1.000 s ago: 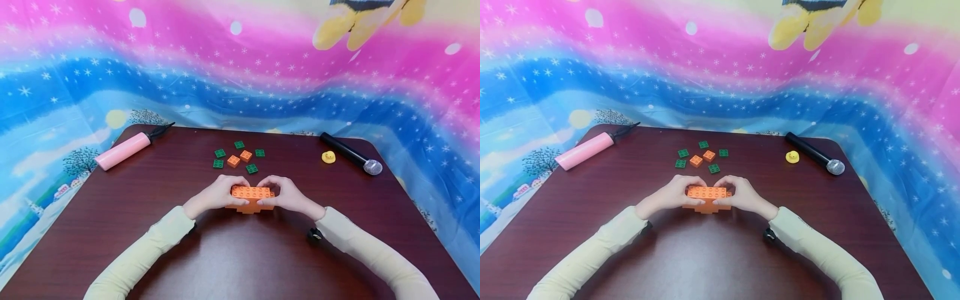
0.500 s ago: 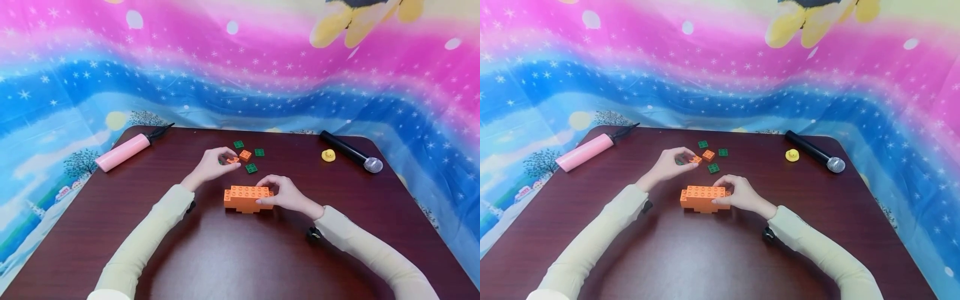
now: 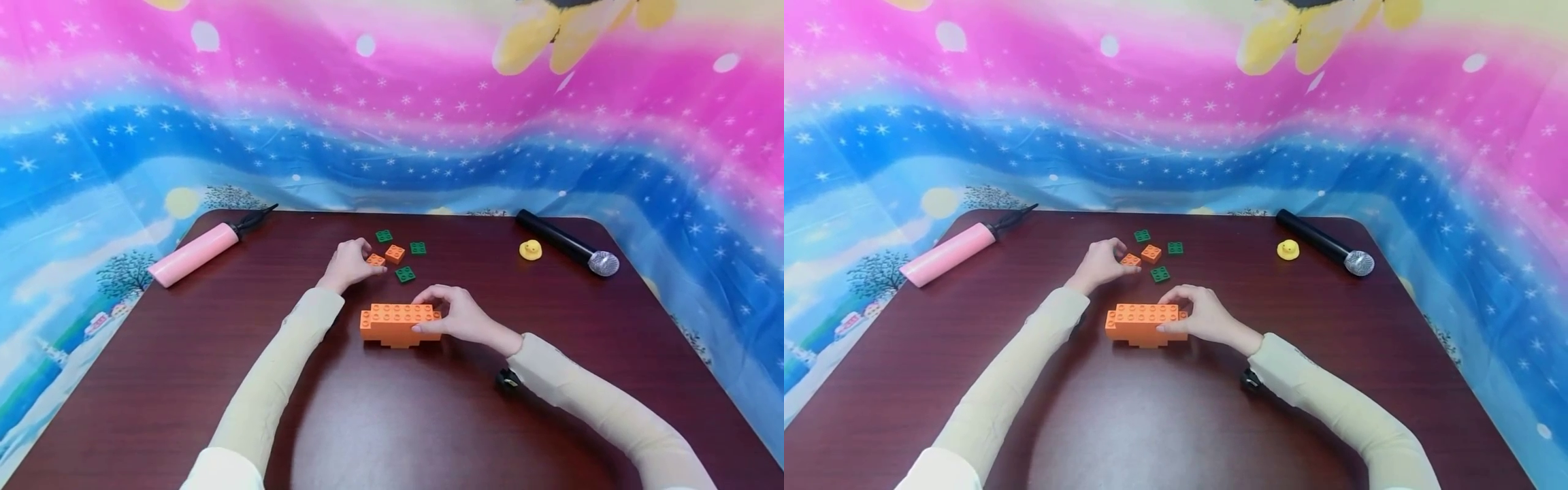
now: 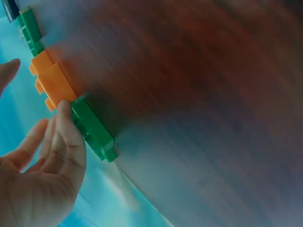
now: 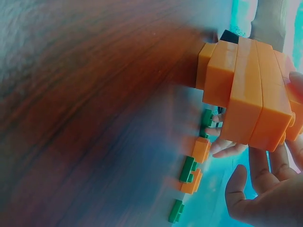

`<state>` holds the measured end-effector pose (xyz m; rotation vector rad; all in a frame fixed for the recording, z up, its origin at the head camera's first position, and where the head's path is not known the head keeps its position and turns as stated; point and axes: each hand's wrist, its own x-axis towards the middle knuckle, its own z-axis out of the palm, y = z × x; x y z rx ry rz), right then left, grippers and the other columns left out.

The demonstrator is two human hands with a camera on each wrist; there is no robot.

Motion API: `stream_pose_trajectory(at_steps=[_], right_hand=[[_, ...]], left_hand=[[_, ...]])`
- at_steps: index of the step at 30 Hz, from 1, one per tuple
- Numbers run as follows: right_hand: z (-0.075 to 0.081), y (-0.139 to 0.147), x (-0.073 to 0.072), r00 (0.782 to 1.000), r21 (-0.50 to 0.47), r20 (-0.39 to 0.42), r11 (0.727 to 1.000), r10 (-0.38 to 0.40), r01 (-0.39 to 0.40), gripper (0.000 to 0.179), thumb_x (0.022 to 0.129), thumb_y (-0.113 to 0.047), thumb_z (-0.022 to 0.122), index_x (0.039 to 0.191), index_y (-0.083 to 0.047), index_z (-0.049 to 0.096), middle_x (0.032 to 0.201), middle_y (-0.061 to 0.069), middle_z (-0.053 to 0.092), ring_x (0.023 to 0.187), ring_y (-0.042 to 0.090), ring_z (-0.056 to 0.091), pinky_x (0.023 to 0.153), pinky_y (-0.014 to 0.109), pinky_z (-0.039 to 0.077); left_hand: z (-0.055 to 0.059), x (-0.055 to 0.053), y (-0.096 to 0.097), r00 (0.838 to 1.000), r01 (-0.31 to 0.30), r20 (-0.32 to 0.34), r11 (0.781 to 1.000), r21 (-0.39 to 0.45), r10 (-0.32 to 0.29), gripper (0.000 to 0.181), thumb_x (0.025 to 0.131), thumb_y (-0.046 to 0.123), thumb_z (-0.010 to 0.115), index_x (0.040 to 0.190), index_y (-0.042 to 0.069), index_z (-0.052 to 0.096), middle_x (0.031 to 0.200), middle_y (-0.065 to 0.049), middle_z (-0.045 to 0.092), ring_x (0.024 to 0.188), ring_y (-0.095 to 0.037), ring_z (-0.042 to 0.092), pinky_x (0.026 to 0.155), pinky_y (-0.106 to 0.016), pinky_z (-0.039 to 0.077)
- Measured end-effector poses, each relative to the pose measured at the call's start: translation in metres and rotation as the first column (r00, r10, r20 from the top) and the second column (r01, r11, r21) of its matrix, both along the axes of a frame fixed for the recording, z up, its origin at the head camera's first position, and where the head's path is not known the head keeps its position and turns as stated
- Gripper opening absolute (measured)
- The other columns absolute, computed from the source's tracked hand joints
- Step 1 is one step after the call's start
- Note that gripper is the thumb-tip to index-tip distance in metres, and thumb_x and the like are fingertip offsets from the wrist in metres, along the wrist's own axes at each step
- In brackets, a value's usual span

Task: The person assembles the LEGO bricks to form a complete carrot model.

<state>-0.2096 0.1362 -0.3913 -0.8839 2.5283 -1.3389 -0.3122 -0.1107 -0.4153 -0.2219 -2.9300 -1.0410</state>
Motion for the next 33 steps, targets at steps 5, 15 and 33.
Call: stream_pose_trajectory(at_steps=[5, 15, 33], right_hand=[[0.000, -0.001, 0.000, 1.000, -0.004, 0.005, 1.000, -0.004, 0.004, 0.033, 0.076, -0.023, 0.081, 0.105, -0.015, 0.068, 0.105, 0.000, 0.068, 0.093, 0.017, 0.058, 0.081, 0.038, 0.051], [0.001, 0.000, 0.000, 1.000, -0.005, 0.011, 1.000, -0.007, 0.007, 0.033, 0.076, -0.025, 0.081, 0.105, -0.015, 0.068, 0.106, 0.000, 0.068, 0.094, 0.017, 0.057, 0.081, 0.039, 0.050], [-0.001, 0.001, 0.000, 1.000, -0.016, 0.001, 1.000, -0.001, 0.001, 0.034, 0.076, -0.024, 0.081, 0.105, -0.015, 0.068, 0.105, 0.000, 0.068, 0.089, 0.019, 0.057, 0.079, 0.041, 0.051]], left_hand=[[-0.002, -0.004, 0.002, 1.000, -0.010, 0.028, 0.998, -0.057, 0.011, 0.052, 0.075, 0.035, 0.080, 0.109, 0.003, 0.058, 0.107, -0.015, 0.065, 0.091, -0.026, 0.060, 0.085, -0.041, 0.050], [0.000, -0.007, 0.002, 0.999, -0.001, 0.032, 0.988, -0.155, 0.006, 0.041, 0.078, 0.027, 0.076, 0.108, 0.002, 0.063, 0.104, -0.014, 0.066, 0.090, -0.027, 0.062, 0.084, -0.040, 0.050], [0.029, 0.023, -0.016, 0.990, 0.129, -0.057, 0.990, 0.060, -0.126, 0.039, 0.074, 0.020, 0.078, 0.107, 0.002, 0.066, 0.101, -0.014, 0.069, 0.085, -0.024, 0.065, 0.083, -0.038, 0.052]])
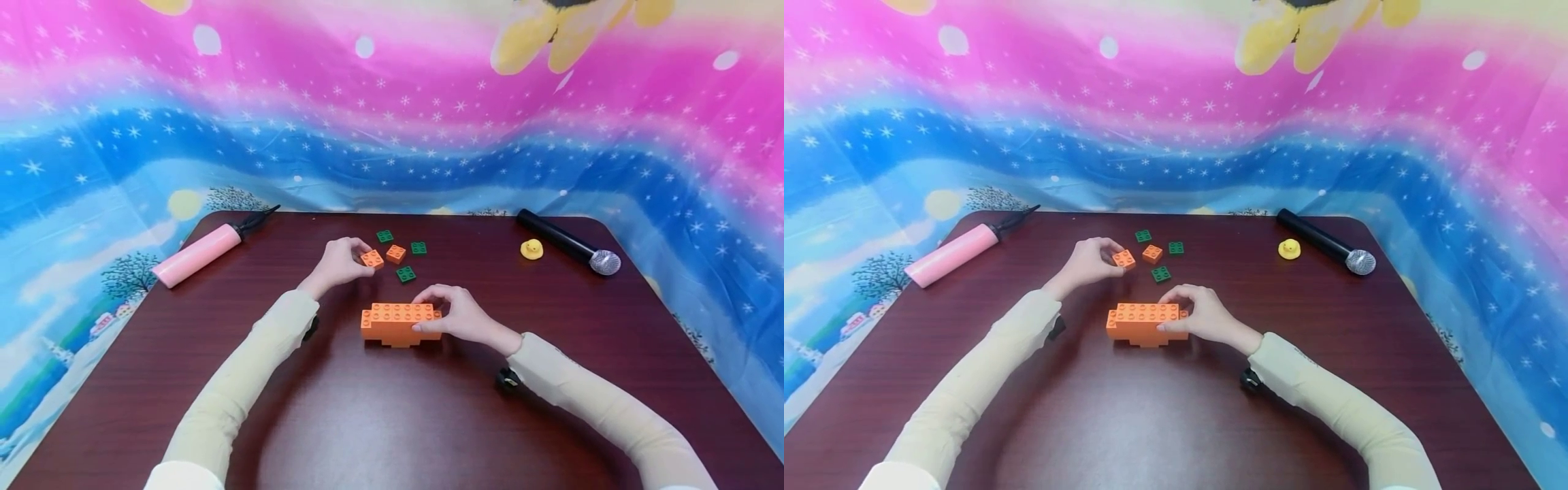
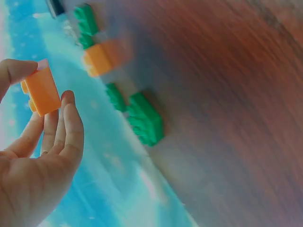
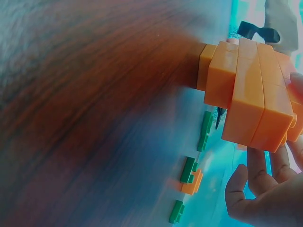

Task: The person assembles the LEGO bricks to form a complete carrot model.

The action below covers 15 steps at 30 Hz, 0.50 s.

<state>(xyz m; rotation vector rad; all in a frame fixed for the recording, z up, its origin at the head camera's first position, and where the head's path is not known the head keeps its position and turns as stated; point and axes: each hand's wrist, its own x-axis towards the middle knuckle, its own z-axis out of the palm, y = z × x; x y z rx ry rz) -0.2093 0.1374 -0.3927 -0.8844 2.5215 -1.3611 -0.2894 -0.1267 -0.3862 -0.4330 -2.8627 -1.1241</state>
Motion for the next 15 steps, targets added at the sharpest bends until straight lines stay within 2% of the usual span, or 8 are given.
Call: stream_pose_trajectory(at_steps=[4, 8, 11, 15], right_hand=[[0.000, 0.000, 0.000, 1.000, 0.002, 0.004, 1.000, -0.005, 0.005, 0.033, 0.076, -0.024, 0.081, 0.105, -0.015, 0.069, 0.104, 0.000, 0.068, 0.087, 0.019, 0.057, 0.077, 0.041, 0.051], [0.000, 0.000, -0.001, 1.000, 0.002, 0.005, 1.000, -0.001, 0.001, 0.033, 0.076, -0.025, 0.081, 0.106, -0.015, 0.069, 0.104, 0.000, 0.068, 0.087, 0.019, 0.057, 0.078, 0.041, 0.051], [-0.001, 0.000, 0.000, 1.000, -0.002, 0.008, 1.000, 0.001, -0.001, 0.034, 0.077, -0.025, 0.081, 0.106, -0.015, 0.068, 0.104, 0.001, 0.068, 0.087, 0.019, 0.057, 0.078, 0.041, 0.052], [-0.001, 0.000, -0.001, 1.000, -0.005, 0.012, 1.000, 0.001, -0.001, 0.033, 0.077, -0.025, 0.080, 0.106, -0.014, 0.068, 0.103, 0.000, 0.068, 0.085, 0.020, 0.057, 0.077, 0.041, 0.052]], left_hand=[[0.012, 0.015, 0.003, 0.998, 0.059, 0.001, 0.997, 0.053, -0.059, 0.038, 0.072, 0.019, 0.079, 0.105, 0.005, 0.067, 0.099, -0.011, 0.070, 0.081, -0.021, 0.066, 0.078, -0.035, 0.054], [0.023, 0.032, 0.005, 0.992, 0.126, 0.014, 0.984, 0.128, -0.129, 0.036, 0.072, 0.017, 0.080, 0.104, 0.007, 0.067, 0.096, -0.010, 0.069, 0.078, -0.019, 0.066, 0.074, -0.032, 0.056], [0.029, 0.045, 0.007, 0.982, 0.181, 0.029, 0.967, 0.180, -0.189, 0.036, 0.073, 0.017, 0.080, 0.106, 0.008, 0.066, 0.094, -0.009, 0.068, 0.076, -0.018, 0.065, 0.073, -0.031, 0.057], [0.031, 0.061, 0.009, 0.963, 0.252, 0.041, 0.942, 0.222, -0.267, 0.037, 0.075, 0.016, 0.079, 0.108, 0.007, 0.066, 0.094, -0.008, 0.068, 0.075, -0.016, 0.064, 0.073, -0.028, 0.056]])
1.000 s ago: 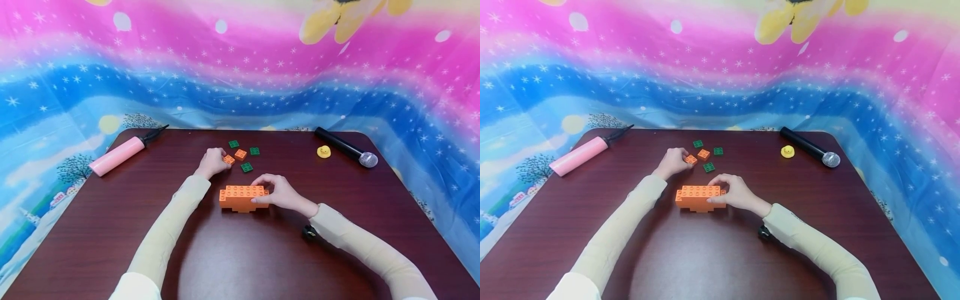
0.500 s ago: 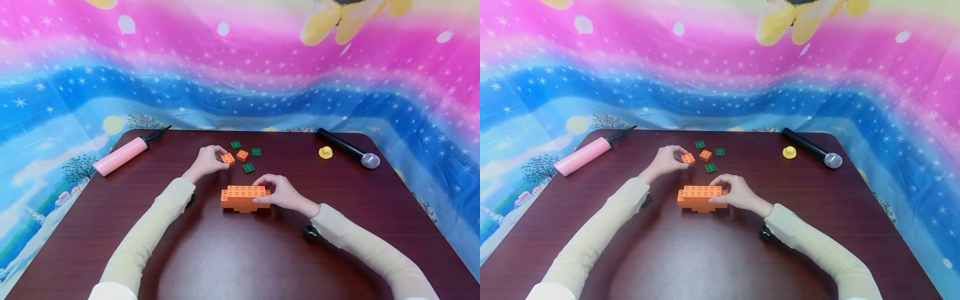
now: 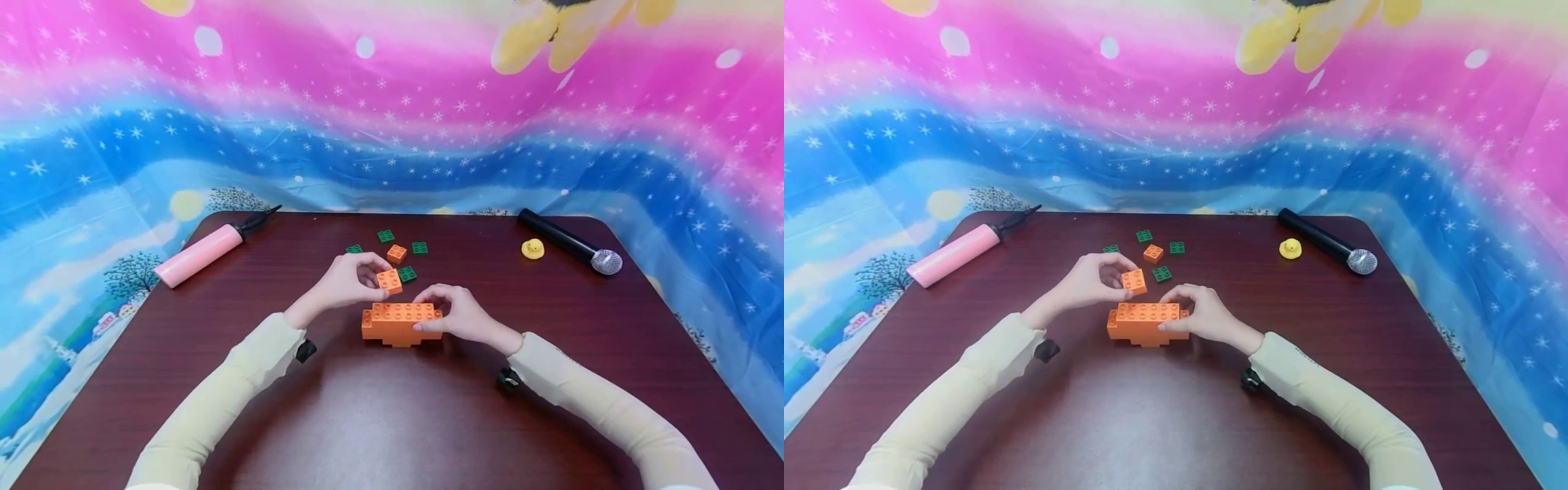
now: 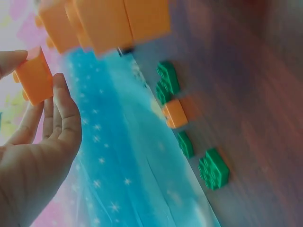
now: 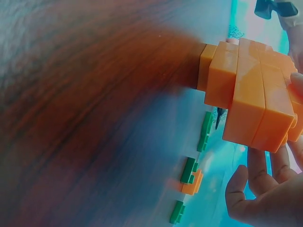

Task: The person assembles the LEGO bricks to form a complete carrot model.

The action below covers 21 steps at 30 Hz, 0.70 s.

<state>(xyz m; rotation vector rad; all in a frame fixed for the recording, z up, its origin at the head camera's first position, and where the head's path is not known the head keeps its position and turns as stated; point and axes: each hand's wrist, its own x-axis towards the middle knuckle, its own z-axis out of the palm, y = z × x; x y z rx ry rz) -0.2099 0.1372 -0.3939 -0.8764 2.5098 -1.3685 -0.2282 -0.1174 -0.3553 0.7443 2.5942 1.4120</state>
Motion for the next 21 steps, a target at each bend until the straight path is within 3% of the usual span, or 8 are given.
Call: stream_pose_trajectory(at_steps=[7, 21], right_hand=[[-0.001, 0.000, 0.000, 1.000, -0.007, -0.005, 1.000, -0.003, 0.003, 0.034, 0.077, -0.024, 0.081, 0.107, -0.014, 0.069, 0.103, 0.001, 0.069, 0.085, 0.019, 0.058, 0.076, 0.041, 0.053], [-0.001, 0.000, 0.000, 1.000, -0.019, -0.008, 1.000, 0.001, -0.001, 0.034, 0.075, -0.022, 0.082, 0.106, -0.013, 0.069, 0.102, 0.001, 0.069, 0.084, 0.018, 0.059, 0.076, 0.039, 0.053]], left_hand=[[-0.003, 0.016, 0.004, 0.997, 0.075, -0.013, 0.997, -0.002, -0.075, 0.036, 0.074, 0.015, 0.079, 0.107, 0.008, 0.069, 0.095, -0.006, 0.069, 0.077, -0.016, 0.064, 0.073, -0.029, 0.056], [-0.012, 0.017, 0.003, 0.988, 0.152, -0.012, 0.988, -0.034, -0.153, 0.033, 0.075, 0.016, 0.078, 0.106, 0.009, 0.069, 0.100, -0.004, 0.069, 0.088, -0.016, 0.064, 0.079, -0.029, 0.055]])
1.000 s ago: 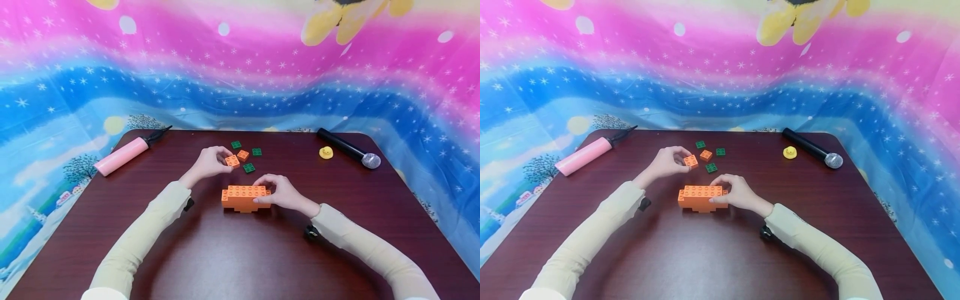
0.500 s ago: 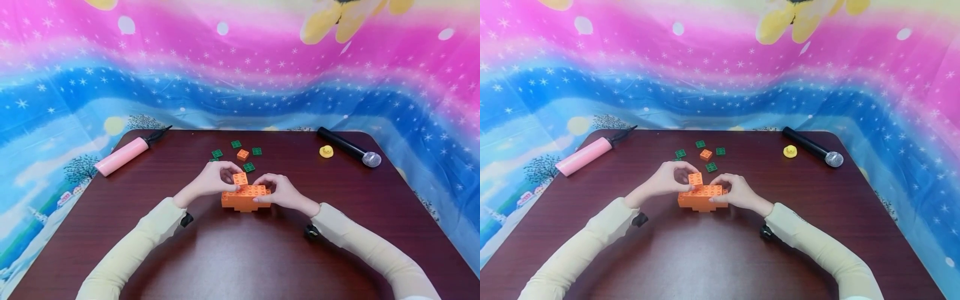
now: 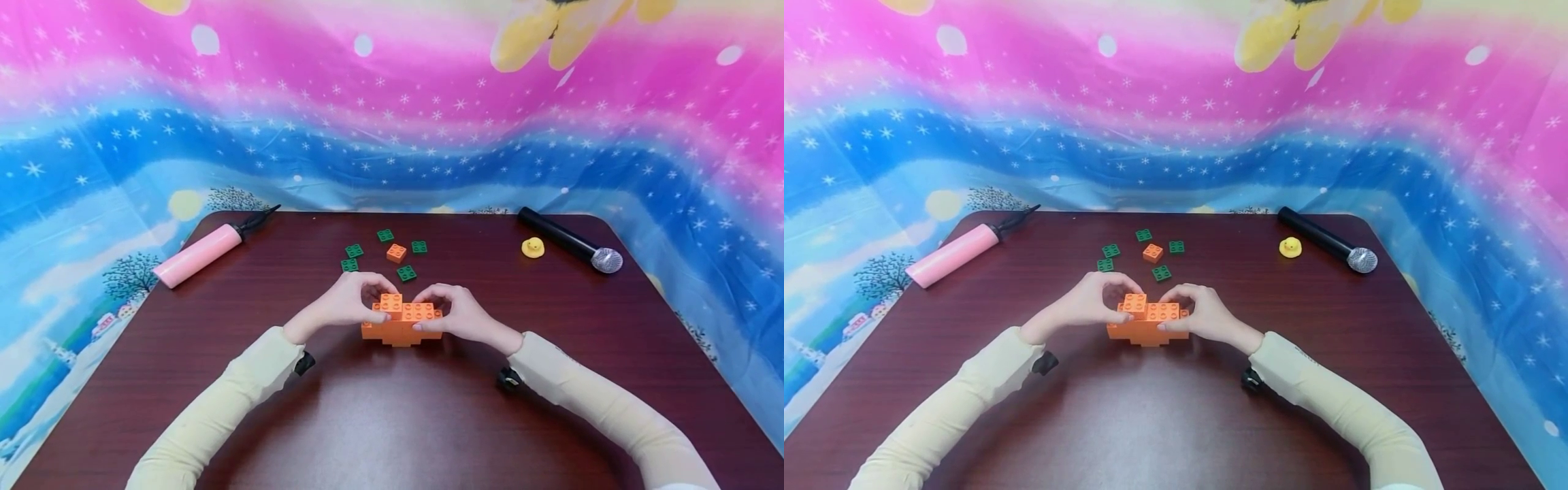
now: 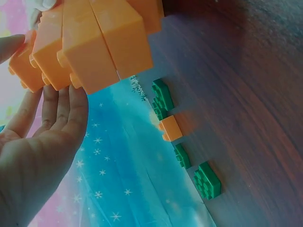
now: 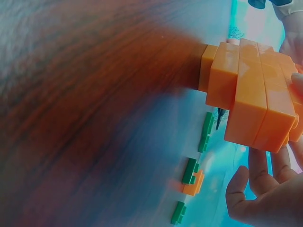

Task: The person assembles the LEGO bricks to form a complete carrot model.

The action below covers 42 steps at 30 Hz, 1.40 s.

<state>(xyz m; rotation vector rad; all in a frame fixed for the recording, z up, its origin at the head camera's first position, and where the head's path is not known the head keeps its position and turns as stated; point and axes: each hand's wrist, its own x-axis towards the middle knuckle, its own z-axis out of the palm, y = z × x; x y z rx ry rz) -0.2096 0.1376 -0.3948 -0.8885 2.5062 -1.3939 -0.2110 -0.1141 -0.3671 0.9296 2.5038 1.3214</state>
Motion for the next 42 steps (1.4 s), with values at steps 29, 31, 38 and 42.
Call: stream_pose_trajectory(at_steps=[29, 31, 38, 42], right_hand=[[0.0001, 0.0001, 0.0066, 1.000, 0.005, -0.010, 1.000, -0.015, 0.015, 0.032, 0.076, -0.021, 0.082, 0.105, -0.013, 0.070, 0.100, 0.001, 0.069, 0.083, 0.018, 0.057, 0.073, 0.032, 0.052], [-0.0001, -0.0004, 0.0064, 1.000, 0.007, -0.008, 1.000, -0.014, 0.014, 0.032, 0.076, -0.021, 0.082, 0.105, -0.013, 0.070, 0.100, 0.001, 0.069, 0.082, 0.018, 0.057, 0.072, 0.031, 0.053], [0.0013, -0.0028, 0.0021, 0.999, 0.019, -0.026, 0.999, -0.026, 0.027, 0.032, 0.075, -0.022, 0.082, 0.104, -0.014, 0.070, 0.101, 0.000, 0.069, 0.082, 0.019, 0.057, 0.071, 0.028, 0.054], [-0.0007, -0.0026, 0.0003, 0.999, 0.030, -0.025, 0.999, -0.024, 0.025, 0.033, 0.076, -0.023, 0.082, 0.105, -0.015, 0.070, 0.103, 0.001, 0.069, 0.085, 0.018, 0.058, 0.073, 0.028, 0.054]], left_hand=[[-0.0038, 0.0081, 0.0061, 0.993, -0.042, -0.109, 0.999, -0.004, 0.041, 0.033, 0.072, 0.023, 0.084, 0.101, 0.009, 0.074, 0.090, 0.000, 0.069, 0.079, -0.012, 0.056, 0.064, -0.028, 0.051], [-0.0038, 0.0083, 0.0060, 0.993, -0.043, -0.115, 0.999, -0.011, 0.041, 0.033, 0.072, 0.023, 0.084, 0.101, 0.009, 0.074, 0.089, 0.000, 0.068, 0.079, -0.012, 0.056, 0.063, -0.025, 0.050], [-0.0012, 0.0066, 0.0064, 0.988, -0.049, -0.146, 0.998, -0.041, 0.043, 0.033, 0.073, 0.022, 0.083, 0.101, 0.008, 0.073, 0.089, -0.001, 0.068, 0.078, -0.012, 0.056, 0.063, -0.024, 0.050], [-0.0034, 0.0081, 0.0058, 0.984, -0.047, -0.174, 0.997, -0.058, 0.036, 0.034, 0.075, 0.022, 0.081, 0.103, 0.007, 0.071, 0.094, -0.003, 0.068, 0.078, -0.012, 0.055, 0.067, -0.031, 0.053]])
